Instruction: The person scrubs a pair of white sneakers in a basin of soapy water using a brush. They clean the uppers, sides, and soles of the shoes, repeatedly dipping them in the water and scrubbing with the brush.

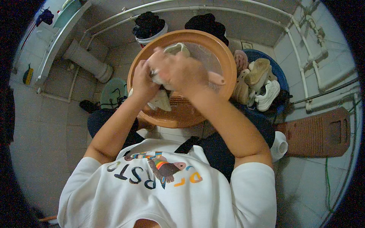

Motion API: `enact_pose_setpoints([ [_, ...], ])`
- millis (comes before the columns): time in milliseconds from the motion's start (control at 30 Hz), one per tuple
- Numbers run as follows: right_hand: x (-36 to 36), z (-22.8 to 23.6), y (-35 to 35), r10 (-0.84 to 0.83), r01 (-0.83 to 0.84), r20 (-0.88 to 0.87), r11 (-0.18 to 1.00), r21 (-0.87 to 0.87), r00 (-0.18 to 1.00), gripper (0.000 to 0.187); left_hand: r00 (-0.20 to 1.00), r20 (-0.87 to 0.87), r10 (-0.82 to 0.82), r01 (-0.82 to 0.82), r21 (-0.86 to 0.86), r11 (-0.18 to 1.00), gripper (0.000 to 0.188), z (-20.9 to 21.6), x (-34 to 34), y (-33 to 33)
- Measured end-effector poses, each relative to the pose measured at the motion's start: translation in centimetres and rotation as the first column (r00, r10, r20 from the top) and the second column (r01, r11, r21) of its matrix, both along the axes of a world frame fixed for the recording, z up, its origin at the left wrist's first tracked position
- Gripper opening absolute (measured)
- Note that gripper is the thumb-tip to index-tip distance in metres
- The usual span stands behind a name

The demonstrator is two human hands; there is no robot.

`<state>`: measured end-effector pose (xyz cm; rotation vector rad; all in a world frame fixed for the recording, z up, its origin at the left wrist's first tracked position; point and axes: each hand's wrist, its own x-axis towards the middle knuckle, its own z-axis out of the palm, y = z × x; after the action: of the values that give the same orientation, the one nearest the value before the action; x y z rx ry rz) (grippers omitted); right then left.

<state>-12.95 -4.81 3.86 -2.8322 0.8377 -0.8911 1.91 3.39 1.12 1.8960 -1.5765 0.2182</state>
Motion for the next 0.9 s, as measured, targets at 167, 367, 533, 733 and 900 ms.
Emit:
enact_pose_setpoints([
  [167, -0.3, -2.1, -2.6, -0.027, 0.015, 0.119, 0.994, 0.104, 0.993, 0.05, 0.974, -0.228, -0.001, -0.007, -0.031, 0.999, 0.056, 1.7, -0.1, -0.2],
  [367, -0.3, -1.5, -2.0, 0.079, -0.073, 0.178, 0.997, -0.039, 0.981, 0.044, 0.909, -0.413, -0.051, 0.06, 0.009, 0.998, 0.058, 0.0, 0.7, -0.8],
  [533, -0.4, 0.8, -0.2, 0.045, -0.053, 0.088, 0.994, 0.095, 0.995, 0.042, 0.839, -0.524, -0.146, 0.128, -0.071, 0.989, 0.058, 0.4, 1.0, -1.1],
  [733, -0.7, -0.7, -2.7, 0.055, -0.067, 0.28, 0.997, 0.03, 0.958, 0.042, 0.7, -0.68, -0.217, 0.168, -0.138, 0.976, 0.053, 1.3, 0.4, -1.2],
  [900, -0.7, 1.8, 0.3, 0.067, -0.074, 0.044, 0.983, 0.171, 0.997, 0.047, 0.456, -0.846, -0.276, 0.178, -0.218, 0.96, 0.065, 2.0, 0.1, -1.1],
])
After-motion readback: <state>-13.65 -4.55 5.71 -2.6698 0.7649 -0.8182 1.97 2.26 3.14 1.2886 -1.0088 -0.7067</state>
